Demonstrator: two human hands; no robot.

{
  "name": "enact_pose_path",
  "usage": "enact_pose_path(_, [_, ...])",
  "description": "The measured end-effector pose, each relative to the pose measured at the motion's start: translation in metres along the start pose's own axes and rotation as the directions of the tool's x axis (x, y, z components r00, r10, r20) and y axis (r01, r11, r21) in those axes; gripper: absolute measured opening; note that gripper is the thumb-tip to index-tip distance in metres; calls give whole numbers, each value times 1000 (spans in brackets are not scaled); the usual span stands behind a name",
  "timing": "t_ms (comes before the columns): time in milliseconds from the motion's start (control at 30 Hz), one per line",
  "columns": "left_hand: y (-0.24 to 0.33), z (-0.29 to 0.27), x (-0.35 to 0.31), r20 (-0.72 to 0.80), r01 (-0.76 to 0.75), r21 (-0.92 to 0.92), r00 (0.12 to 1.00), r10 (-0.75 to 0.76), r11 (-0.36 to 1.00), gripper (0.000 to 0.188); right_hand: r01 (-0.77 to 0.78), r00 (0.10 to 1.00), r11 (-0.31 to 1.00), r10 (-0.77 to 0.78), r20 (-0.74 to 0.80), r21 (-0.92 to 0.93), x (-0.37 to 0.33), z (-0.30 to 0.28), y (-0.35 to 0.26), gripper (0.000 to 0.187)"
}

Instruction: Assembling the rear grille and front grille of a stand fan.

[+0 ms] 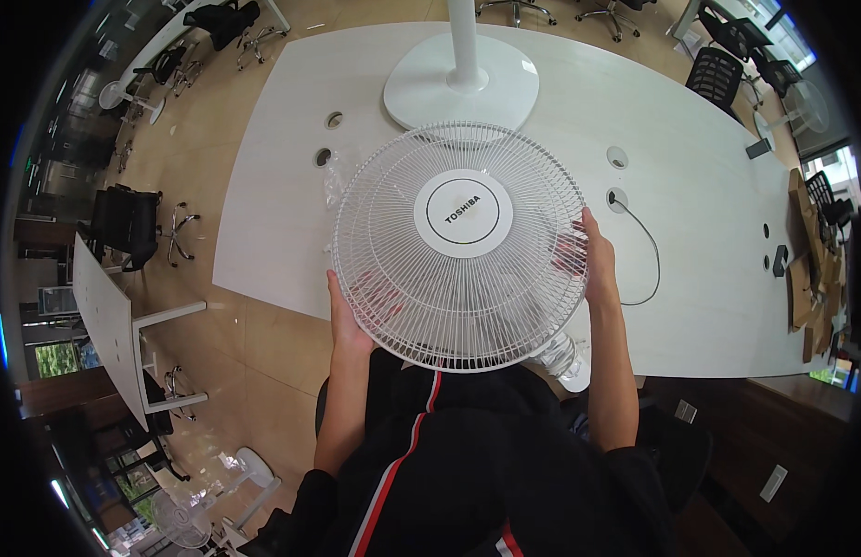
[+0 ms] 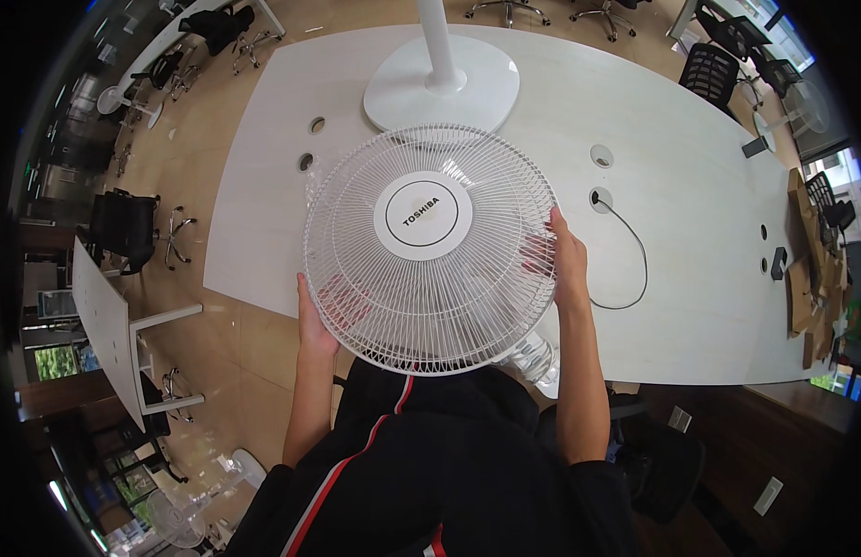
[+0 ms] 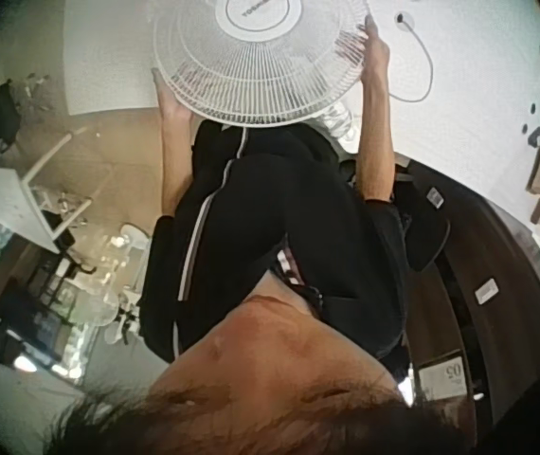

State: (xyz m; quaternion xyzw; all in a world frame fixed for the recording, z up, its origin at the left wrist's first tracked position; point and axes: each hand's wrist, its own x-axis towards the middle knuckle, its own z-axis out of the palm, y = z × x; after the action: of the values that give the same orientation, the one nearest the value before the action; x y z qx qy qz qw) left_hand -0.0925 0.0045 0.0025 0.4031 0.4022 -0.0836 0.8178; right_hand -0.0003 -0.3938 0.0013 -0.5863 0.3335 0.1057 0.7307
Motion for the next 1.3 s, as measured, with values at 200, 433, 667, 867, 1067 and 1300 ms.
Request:
enact_pose_path(200, [-11,4,-2,-44,-62,-22,997,61,998,101,3,999,974,-14,47,229,-36,0,30,67])
enact_pose_path(433, [-12,16,-5,-73,-117,-68,991,112,991,86,55,996,983,-42,-76,177,-68,14,44,79])
enact_pose_path(667, [12,40,8,-92,-174,54,980,179,983,78,24,992,982,-1,-124,186,-57,19,38,78])
enact_pose_path(867, [41,79,37,-29,-152,42,988,153,987,79,88,988,969,-55,-142,232,-37,34,16,81])
enact_pose_path(1067, [36,104,52,-78,-224,47,971,227,974,77,134,975,936,-65,-214,326,-19,43,18,72])
enact_pose_path(1300, [27,91,49,-35,-255,11,966,256,967,64,143,966,941,-66,-249,306,-23,48,17,78])
